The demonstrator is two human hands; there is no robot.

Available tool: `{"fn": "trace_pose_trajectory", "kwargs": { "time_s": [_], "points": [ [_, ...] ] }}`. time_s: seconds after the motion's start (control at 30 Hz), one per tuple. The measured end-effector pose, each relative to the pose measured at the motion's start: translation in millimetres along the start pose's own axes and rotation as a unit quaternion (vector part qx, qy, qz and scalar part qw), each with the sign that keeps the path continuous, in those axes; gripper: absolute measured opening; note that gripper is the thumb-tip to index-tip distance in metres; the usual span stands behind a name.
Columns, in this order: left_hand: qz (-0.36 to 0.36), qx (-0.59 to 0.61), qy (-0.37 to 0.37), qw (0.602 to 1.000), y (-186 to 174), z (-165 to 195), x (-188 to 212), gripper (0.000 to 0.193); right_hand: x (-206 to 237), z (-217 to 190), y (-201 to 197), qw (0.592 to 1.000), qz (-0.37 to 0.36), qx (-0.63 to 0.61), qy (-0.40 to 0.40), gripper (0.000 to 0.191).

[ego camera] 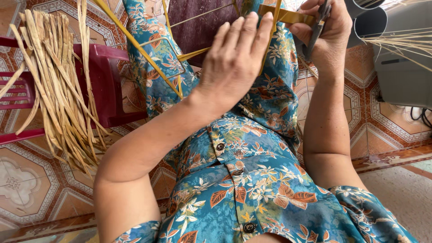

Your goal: The person sits on the floor and wraps a yellow metal frame with adhesive tape, securing the joints. They use scissors to cut the tape and continue wrapping different sections of the frame.

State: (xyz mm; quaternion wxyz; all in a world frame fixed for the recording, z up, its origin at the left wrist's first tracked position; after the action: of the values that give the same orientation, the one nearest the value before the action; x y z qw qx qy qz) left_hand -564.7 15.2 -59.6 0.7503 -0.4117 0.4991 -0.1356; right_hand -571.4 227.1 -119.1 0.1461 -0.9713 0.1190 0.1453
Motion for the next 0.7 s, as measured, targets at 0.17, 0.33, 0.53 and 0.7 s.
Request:
{"fn": "trace_pose_trajectory", "kwargs": {
  "time_s": [0.17, 0.33, 0.53, 0.7],
  "points": [
    [-0.088, -0.038, -0.032, 0.995, 37.9, 1.6, -17.9, 0.028, 5.3, 0.9, -7.9, 0.995, 0.012, 0.054, -0.087, 0.032],
    [-0.159, 0.096, -0.063, 0.981, 35.1, -5.7, -45.8, 0.022, -0.7, 13.4, -31.2, 0.998, 0.007, 0.034, -0.058, 0.035],
    [-0.107, -0.014, 0.024, 0.994, -17.0, 36.5, -75.2, 0.013, 5.6, -0.1, -40.2, 0.999, 0.011, 0.026, -0.019, 0.038],
    [-0.128, -0.138, 0.193, 0.963, -0.6, 57.8, -106.0, 0.026, 16.7, -17.2, -38.4, 0.997, 0.05, 0.044, -0.032, 0.041]
  ]
}}
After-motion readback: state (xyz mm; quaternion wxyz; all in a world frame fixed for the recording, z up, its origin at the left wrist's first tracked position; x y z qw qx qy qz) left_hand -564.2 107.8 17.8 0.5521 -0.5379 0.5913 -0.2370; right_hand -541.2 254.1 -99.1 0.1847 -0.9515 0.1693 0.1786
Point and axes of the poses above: each hand's wrist, its own x-axis away from the middle knuckle, its own y-axis out of the palm, z = x × y, the point moved 7 cm from there along -x, towards the middle knuckle, and after that the axes turned 13 degrees about x, right-handed, at the moved point
